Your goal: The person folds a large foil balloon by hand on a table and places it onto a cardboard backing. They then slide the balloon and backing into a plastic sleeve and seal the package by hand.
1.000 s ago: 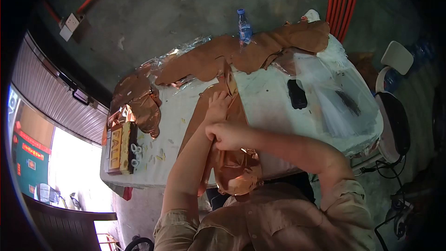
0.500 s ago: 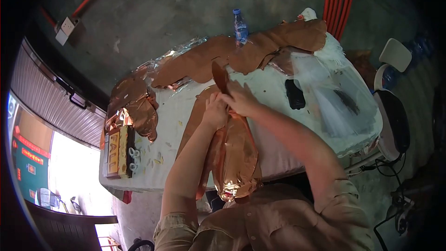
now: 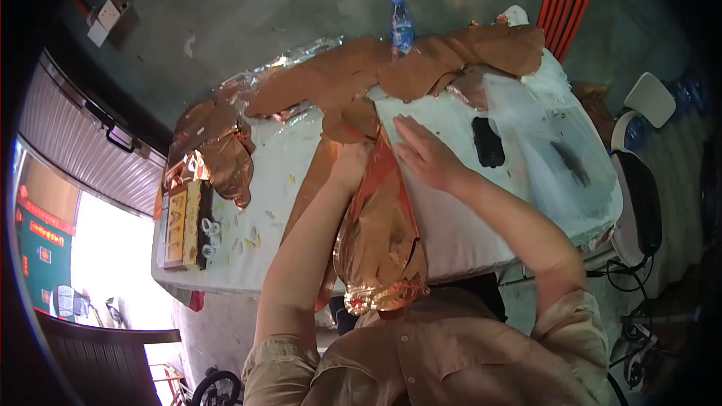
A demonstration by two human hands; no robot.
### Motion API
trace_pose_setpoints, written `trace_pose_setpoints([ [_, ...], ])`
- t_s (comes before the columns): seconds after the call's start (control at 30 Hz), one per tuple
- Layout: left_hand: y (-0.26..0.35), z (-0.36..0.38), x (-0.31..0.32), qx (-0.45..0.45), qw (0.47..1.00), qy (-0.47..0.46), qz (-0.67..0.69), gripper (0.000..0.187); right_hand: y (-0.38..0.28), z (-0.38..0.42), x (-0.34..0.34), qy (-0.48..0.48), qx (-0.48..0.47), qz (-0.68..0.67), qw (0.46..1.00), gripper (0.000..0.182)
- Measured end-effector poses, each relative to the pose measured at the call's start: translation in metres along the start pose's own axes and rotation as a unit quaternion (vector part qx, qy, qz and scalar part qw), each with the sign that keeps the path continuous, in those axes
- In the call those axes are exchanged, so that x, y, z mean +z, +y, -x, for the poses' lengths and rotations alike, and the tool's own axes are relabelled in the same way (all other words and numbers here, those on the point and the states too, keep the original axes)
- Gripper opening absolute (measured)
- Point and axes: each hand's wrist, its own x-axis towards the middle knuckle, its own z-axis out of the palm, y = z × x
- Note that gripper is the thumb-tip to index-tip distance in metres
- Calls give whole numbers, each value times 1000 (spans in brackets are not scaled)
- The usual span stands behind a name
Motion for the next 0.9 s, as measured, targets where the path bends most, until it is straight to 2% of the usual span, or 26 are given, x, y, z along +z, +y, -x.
trace_pose_setpoints([
  [0.03, 1, 0, -1, -28, 998, -23, 43, 30, -4, 9, 6, -6, 6, -3, 1000, 63],
  [0.1, 2, -2, -4, -55, 993, -48, 88, 32, -13, 29, 20, -98, 31, 108, 989, 63],
  [0.17, 4, 1, -5, -42, 996, -7, 79, 18, -20, 42, 34, -118, 16, 105, 987, 65],
  [0.23, 5, -1, -6, -31, 998, 5, 59, 17, -27, 48, 41, -114, -21, 185, 976, 70],
  [0.37, 2, -1, 0, 9, 998, 63, -2, 16, -28, 47, 41, -125, -15, 205, 971, 74],
  [0.53, 6, 2, -3, -5, 997, 74, 27, 16, -35, 39, 33, -154, 16, 175, 972, 73],
  [0.6, 11, 0, -10, 4, 995, 95, 34, 17, -32, 38, 39, -137, 10, 180, 974, 74],
  [0.67, 16, -5, -24, -79, 992, -67, 68, 21, -26, 40, 50, -119, 4, 184, 976, 74],
  [0.73, 13, -4, -20, -64, 995, -44, 67, 21, -26, 45, 58, -59, -27, 225, 972, 71],
  [0.9, 8, -4, -17, -29, 995, 34, 91, 19, -28, 48, 56, -56, -31, 243, 968, 70],
])
